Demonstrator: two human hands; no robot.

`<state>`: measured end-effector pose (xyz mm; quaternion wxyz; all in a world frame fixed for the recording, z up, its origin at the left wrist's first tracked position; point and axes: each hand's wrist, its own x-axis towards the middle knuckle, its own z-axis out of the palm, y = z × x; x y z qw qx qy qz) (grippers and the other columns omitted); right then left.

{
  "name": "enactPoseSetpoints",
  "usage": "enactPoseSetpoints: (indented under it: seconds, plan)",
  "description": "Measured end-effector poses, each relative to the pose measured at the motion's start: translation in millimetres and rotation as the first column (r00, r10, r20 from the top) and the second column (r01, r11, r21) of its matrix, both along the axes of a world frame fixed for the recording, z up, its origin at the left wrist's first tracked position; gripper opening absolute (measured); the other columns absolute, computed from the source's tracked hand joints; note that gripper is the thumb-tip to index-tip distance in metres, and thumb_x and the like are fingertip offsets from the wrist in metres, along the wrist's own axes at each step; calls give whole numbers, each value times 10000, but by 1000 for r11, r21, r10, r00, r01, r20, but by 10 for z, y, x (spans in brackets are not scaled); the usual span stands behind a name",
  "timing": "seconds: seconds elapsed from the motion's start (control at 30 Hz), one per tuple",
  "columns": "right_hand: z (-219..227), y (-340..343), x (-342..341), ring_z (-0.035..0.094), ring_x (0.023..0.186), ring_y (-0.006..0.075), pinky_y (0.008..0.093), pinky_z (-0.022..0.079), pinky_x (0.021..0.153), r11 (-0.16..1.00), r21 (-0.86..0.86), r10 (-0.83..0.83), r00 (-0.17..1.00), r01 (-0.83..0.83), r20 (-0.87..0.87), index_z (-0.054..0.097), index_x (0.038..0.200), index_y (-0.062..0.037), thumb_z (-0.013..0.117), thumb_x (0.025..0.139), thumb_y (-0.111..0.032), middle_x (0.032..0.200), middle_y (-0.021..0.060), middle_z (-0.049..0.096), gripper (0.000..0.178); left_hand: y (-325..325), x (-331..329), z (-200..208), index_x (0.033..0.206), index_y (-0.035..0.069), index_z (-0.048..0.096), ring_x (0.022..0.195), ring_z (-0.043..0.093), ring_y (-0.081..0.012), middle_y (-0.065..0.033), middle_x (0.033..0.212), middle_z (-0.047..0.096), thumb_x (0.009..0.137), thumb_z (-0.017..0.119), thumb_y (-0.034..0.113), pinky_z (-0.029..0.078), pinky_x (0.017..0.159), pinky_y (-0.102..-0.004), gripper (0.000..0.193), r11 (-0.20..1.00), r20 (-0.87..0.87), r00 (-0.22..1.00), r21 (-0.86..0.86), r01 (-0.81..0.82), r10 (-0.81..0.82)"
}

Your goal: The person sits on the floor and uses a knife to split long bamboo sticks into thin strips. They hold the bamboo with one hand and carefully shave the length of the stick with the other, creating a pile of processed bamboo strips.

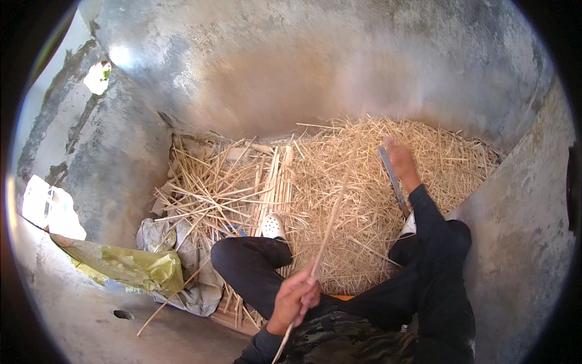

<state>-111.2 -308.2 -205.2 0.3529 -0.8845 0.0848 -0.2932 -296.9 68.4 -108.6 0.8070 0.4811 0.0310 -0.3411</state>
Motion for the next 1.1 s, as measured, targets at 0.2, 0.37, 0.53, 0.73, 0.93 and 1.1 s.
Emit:
enactPoseSetpoints:
  seconds: [0.2,0.37,0.53,0.73,0.93,1.1]
  plan:
    - [685,1482,-1003,543,428,234,380,417,442,796,-392,441,885,-461,-146,652,584,-106,560,761,-700,464,78,532,627,16,158,109,1432,23,313,464,309,-35,58,581,339,956,466,130,288,469,-180,512,997,146,989,73,7,-17]
    - [396,1075,-551,520,409,257,393,398,421,923,-309,205,972,-231,-116,585,523,-94,481,776,-746,431,91,482,707,8,79,102,1417,18,348,485,304,-28,69,592,344,942,508,156,283,474,-175,520,979,236,971,203,-15,-34]
    - [552,1534,-936,554,423,258,398,403,412,786,-325,530,844,-526,-85,652,587,-79,430,758,-798,479,125,545,772,99,119,25,1412,18,361,514,310,-15,86,633,379,941,530,158,245,473,-180,520,966,302,951,258,-17,-64]
    - [243,992,-348,544,405,236,380,412,417,937,-259,213,972,-233,-102,660,587,-93,430,748,-811,444,90,514,771,37,92,-8,1390,6,395,578,295,-1,103,690,397,939,542,169,224,505,-177,502,919,434,886,393,-21,-165]
    - [341,1276,-747,536,408,262,404,414,426,869,-302,397,917,-391,-45,641,573,-72,410,769,-800,453,106,516,788,-37,164,79,1381,-15,392,655,346,-9,68,788,492,947,524,154,281,570,-172,484,884,491,842,466,-35,-225]
    - [235,1172,-612,552,404,274,403,445,439,939,-154,293,950,-308,-112,629,548,-60,449,731,-813,427,115,510,795,-1,155,28,1370,-33,398,768,413,-34,17,987,555,946,511,124,360,700,-164,467,859,551,799,505,-89,-242]
